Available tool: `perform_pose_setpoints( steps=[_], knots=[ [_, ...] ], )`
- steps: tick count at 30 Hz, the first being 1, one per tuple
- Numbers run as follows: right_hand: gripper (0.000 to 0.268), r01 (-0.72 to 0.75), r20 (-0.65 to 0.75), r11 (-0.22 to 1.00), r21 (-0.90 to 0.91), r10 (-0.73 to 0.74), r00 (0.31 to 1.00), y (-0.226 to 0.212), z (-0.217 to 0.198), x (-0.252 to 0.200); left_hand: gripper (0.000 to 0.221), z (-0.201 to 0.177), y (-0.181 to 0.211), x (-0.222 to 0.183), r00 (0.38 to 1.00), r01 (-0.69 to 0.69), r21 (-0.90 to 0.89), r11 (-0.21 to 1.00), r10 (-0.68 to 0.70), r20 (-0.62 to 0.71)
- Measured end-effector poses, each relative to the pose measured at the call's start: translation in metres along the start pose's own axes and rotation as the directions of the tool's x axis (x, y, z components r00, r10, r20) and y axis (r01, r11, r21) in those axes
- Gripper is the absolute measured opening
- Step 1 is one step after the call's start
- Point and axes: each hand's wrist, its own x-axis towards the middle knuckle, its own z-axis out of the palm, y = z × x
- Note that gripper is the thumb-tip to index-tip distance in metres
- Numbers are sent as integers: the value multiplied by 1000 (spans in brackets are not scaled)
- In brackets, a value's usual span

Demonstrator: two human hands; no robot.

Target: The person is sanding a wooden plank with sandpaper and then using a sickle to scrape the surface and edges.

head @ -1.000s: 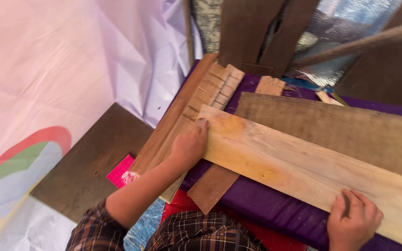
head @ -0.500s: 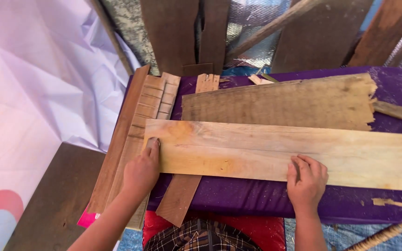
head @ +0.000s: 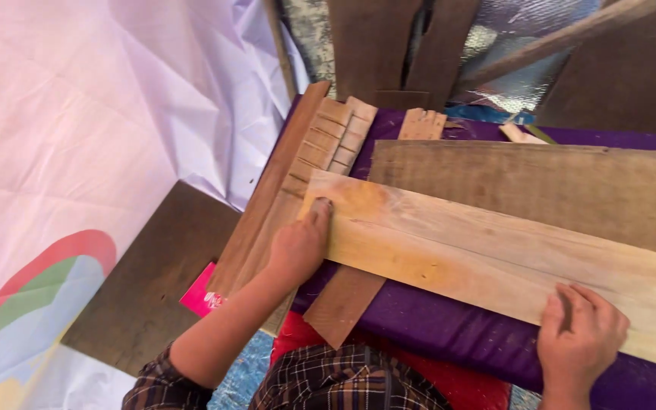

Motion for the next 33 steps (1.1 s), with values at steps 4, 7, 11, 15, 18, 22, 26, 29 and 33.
perform_pose_setpoints(
  steps=[4,7,11,15,18,22,26,29,33],
  knots=[
    [14,-2,-5,1000,-5,2,1000,5,8,-7,67,-42,44,-12,972,-141,-155,978,166,167],
    [13,-12,4,1000,-28,12,1000,5,7,-8,80,-64,70,-33,836,-310,-449,838,465,291],
    [13,-23,7,1000,-1,23,1000,-1,3,-4,60,-46,65,-55,767,-583,-483,654,639,-60],
    [13,-3,9,1000,-13,3,1000,-3,-1,2,69,-49,45,-52,911,-369,-399,839,412,24],
    [16,-27,9,1000,8,27,1000,-4,0,5,78,-42,15,-47,989,-144,-289,946,131,-64],
    [17,-83,4,997,5,83,997,-11,-5,14,74,-36,8,-25,997,17,-155,988,-29,-75],
    [17,-102,2,995,17,102,995,-17,-8,18,68,-16,33,-15,982,-157,-132,979,170,89],
    [19,-131,8,991,21,131,991,-19,-8,20,69,-15,59,-14,912,-355,-159,921,379,156],
    [23,-192,43,981,17,191,981,-19,-6,18,63,-2,77,-16,780,-623,-179,762,622,-70]
  ],
)
